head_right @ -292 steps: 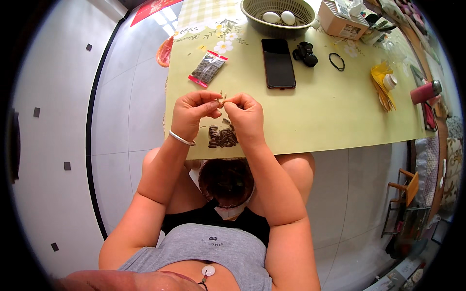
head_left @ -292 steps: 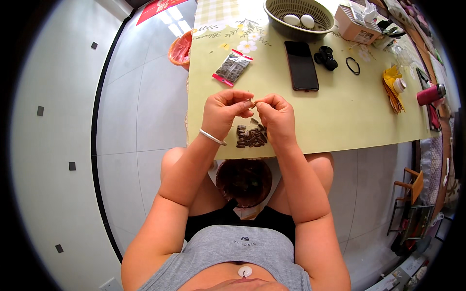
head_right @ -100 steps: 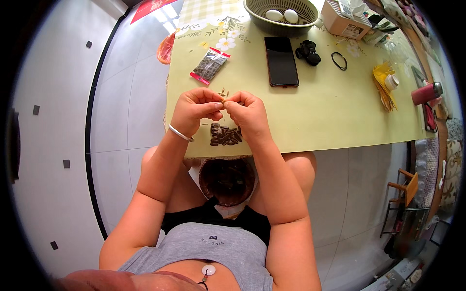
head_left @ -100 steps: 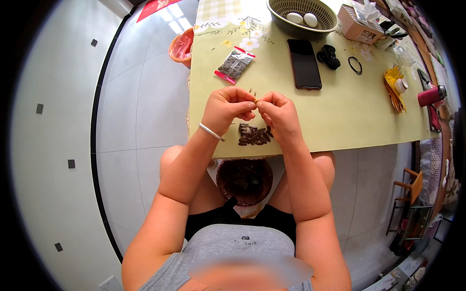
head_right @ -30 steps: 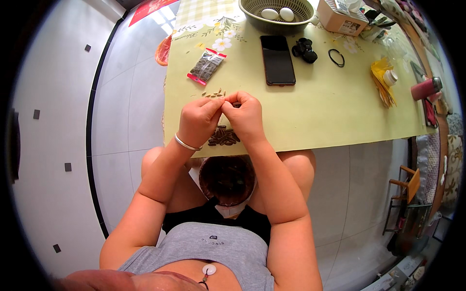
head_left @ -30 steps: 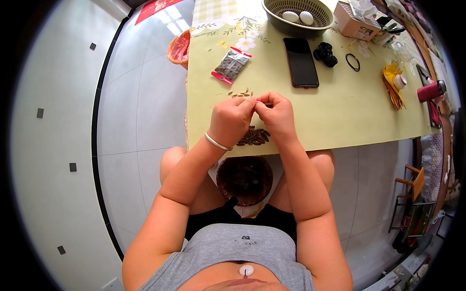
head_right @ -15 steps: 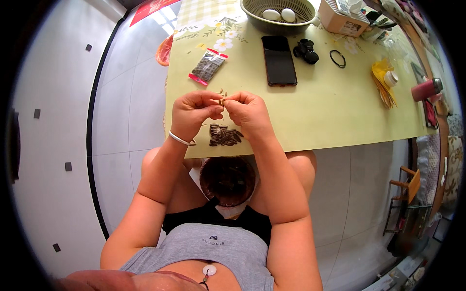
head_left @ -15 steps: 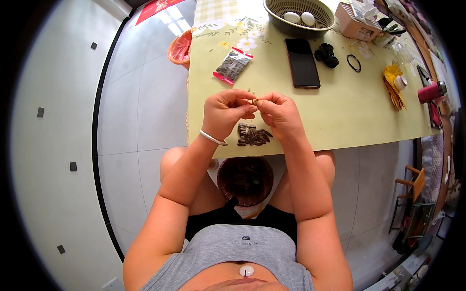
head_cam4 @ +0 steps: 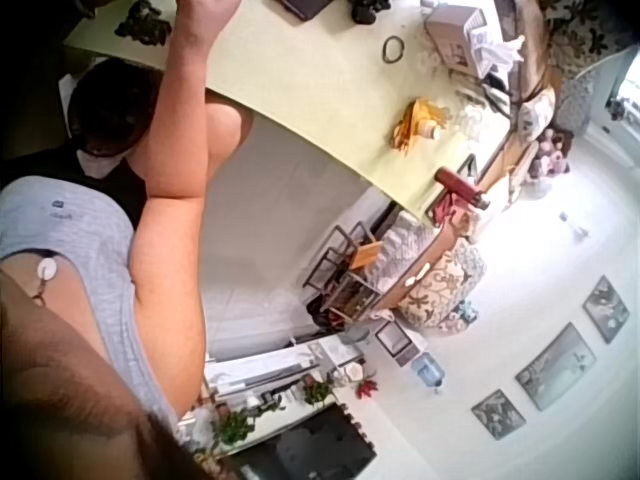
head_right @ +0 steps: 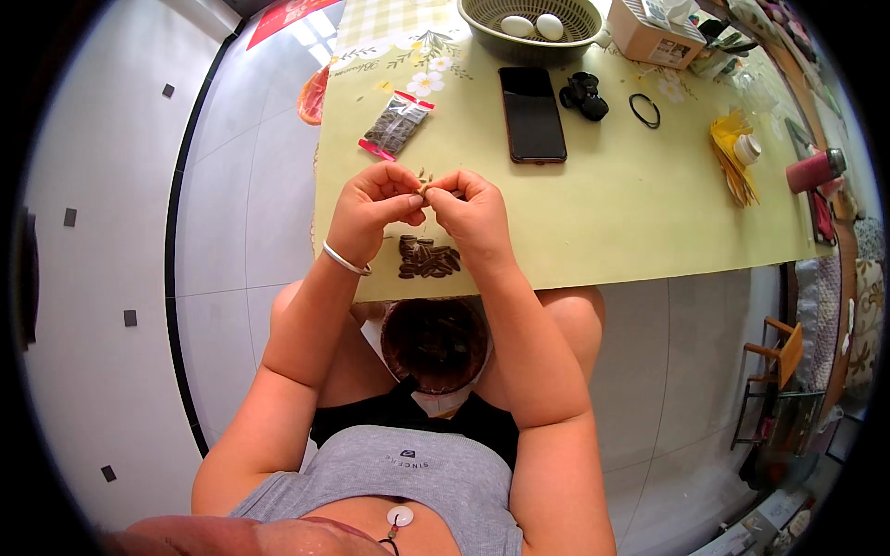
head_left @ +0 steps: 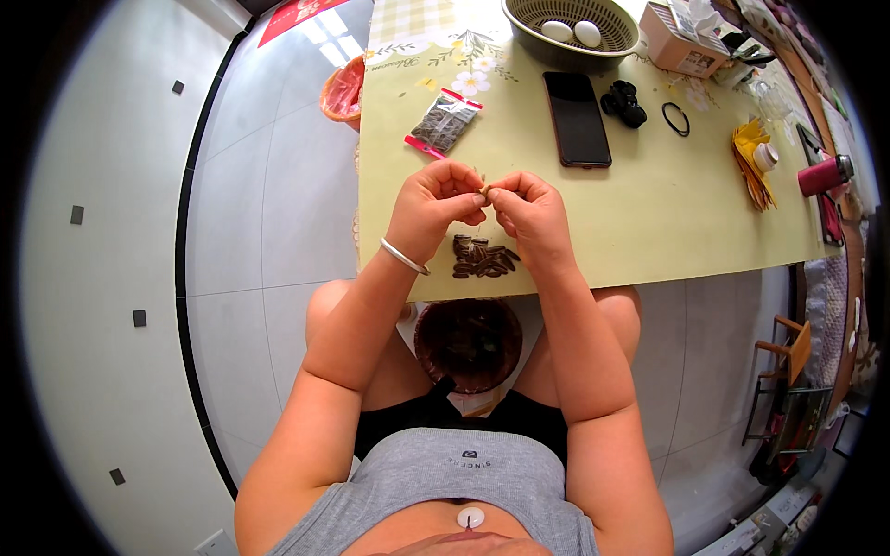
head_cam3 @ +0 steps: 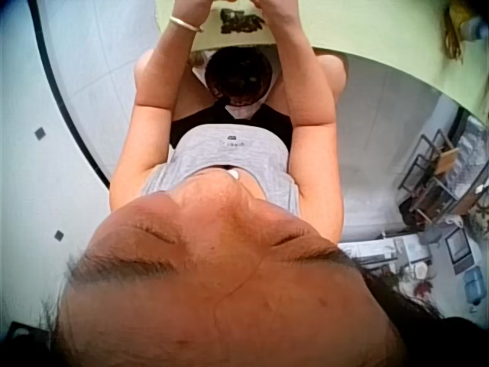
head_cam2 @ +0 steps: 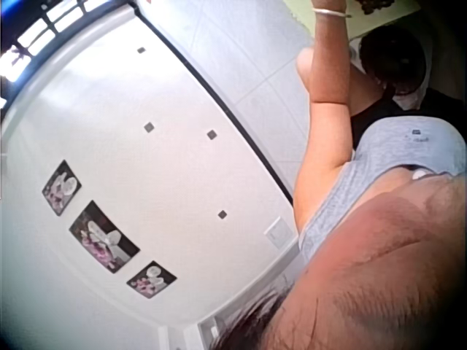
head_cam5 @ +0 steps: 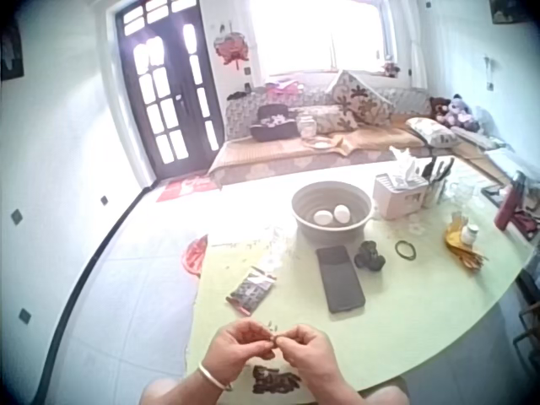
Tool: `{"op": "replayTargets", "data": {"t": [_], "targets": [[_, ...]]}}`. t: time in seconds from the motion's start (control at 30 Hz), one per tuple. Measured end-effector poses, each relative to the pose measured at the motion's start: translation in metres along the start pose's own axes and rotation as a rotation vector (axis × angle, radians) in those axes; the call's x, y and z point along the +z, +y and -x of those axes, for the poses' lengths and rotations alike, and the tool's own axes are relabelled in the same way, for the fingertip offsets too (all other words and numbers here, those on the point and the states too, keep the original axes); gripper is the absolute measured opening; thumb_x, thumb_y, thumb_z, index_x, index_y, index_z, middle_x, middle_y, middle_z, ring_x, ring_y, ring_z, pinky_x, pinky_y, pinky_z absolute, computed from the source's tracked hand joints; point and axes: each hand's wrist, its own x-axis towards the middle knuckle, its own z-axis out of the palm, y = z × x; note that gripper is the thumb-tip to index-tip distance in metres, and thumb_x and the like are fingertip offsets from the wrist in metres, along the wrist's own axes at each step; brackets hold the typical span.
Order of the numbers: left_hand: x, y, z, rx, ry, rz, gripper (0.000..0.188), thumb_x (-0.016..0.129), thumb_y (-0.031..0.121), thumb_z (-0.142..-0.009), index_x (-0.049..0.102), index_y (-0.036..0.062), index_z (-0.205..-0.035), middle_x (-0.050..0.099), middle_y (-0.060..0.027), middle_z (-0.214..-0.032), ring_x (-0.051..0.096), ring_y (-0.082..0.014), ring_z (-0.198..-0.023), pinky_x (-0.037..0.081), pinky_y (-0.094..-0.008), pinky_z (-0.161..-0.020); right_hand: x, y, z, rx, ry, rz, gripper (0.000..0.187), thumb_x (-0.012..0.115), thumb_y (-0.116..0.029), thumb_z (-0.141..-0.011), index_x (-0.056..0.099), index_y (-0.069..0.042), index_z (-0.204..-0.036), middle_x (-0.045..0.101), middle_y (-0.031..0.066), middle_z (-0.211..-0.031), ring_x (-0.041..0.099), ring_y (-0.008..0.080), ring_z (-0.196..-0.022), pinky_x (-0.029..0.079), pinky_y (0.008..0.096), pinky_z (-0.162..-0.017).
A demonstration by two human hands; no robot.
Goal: The person sits on the floor and peels the husks off sunflower seeds by hand, separating the kernels from the shells. The peeled seeds are collected in the palm of the left hand while the empty shells are discarded into a bowl placed between the legs.
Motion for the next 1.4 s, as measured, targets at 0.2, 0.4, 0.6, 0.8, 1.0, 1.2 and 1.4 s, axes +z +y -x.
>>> {"op": "replayTargets", "data": {"t": [0.2,0.4,0.6,0.8,1.0,1.2,1.4], "targets": [[-0.002,0.004,-0.002,0.148,0.144,-0.397,0.011,0.067,-0.001,-0.083,0.062,-0.0002,-0.093,0.067,-0.0057,-0.082,0.063,-0.0112,-0.067,0.052,-0.0241,-0.062,-0.005,-0.004,-0.002,0.043,0.066,-0.201,0.002,0.058,-0.002,-0.082,0.058,-0.001,-0.084,0.057,0.0037,-0.071,0.048,0.0067,-0.055,0.031,0.019,-0.044],[-0.012,0.011,-0.002,0.295,0.149,-0.938,0.017,0.066,-0.003,-0.082,0.068,0.0007,-0.099,0.067,-0.0068,-0.078,0.061,-0.0085,-0.066,0.049,-0.0229,-0.061,-0.01,-0.011,-0.006,0.105,-0.005,-0.418,0.01,0.047,-0.001,-0.081,0.057,0.0,-0.085,0.059,0.0115,-0.076,0.051,0.0129,-0.055,0.031,0.02,-0.042],[0.007,0.021,0.009,0.409,0.114,-0.737,0.019,0.067,-0.006,-0.081,0.07,0.0008,-0.098,0.069,-0.0082,-0.082,0.063,-0.0108,-0.07,0.051,-0.023,-0.061,-0.001,-0.012,-0.003,0.174,-0.035,-0.25,0.012,0.047,-0.008,-0.088,0.056,-0.001,-0.084,0.059,0.0096,-0.077,0.052,0.012,-0.055,0.03,0.0203,-0.041],[0.02,0.029,0.013,0.503,-0.031,-0.806,0.013,0.073,-0.004,-0.076,0.07,0.0011,-0.088,0.066,-0.0081,-0.087,0.063,-0.0132,-0.069,0.05,-0.0261,-0.058,-0.009,-0.003,-0.006,0.283,-0.05,-0.447,0.022,0.05,-0.019,-0.096,0.057,-0.002,-0.085,0.056,0.0062,-0.072,0.048,0.0105,-0.052,0.029,0.0202,-0.04],[0.008,0.015,0.016,0.357,-0.268,-1.207,0.015,0.074,0.0,-0.069,0.07,0.0062,-0.082,0.063,-0.0075,-0.081,0.062,-0.0253,-0.072,0.05,-0.0353,-0.064,-0.021,-0.007,-0.01,0.204,-0.03,-0.495,0.022,0.052,-0.019,-0.096,0.058,-0.001,-0.085,0.055,0.0059,-0.07,0.045,0.0097,-0.05,0.029,0.0199,-0.04],[0.013,0.006,0.015,0.375,-0.264,-1.396,0.013,0.068,0.0,-0.071,0.068,0.009,-0.081,0.061,-0.0066,-0.081,0.061,-0.0277,-0.077,0.05,-0.0379,-0.067,-0.018,-0.007,-0.009,0.174,-0.004,-0.434,0.02,0.054,-0.017,-0.095,0.059,0.0,-0.085,0.055,0.0049,-0.07,0.044,0.0094,-0.049,0.029,0.0197,-0.04],[0.014,0.005,0.012,0.392,-0.235,-1.268,0.021,0.064,-0.005,-0.074,0.067,0.0059,-0.091,0.06,-0.0091,-0.082,0.062,-0.0263,-0.077,0.051,-0.035,-0.066,-0.014,-0.009,-0.007,0.161,0.03,-0.294,0.017,0.056,-0.016,-0.094,0.061,-0.001,-0.089,0.056,0.0032,-0.071,0.044,0.0076,-0.051,0.03,0.0187,-0.042]]}}
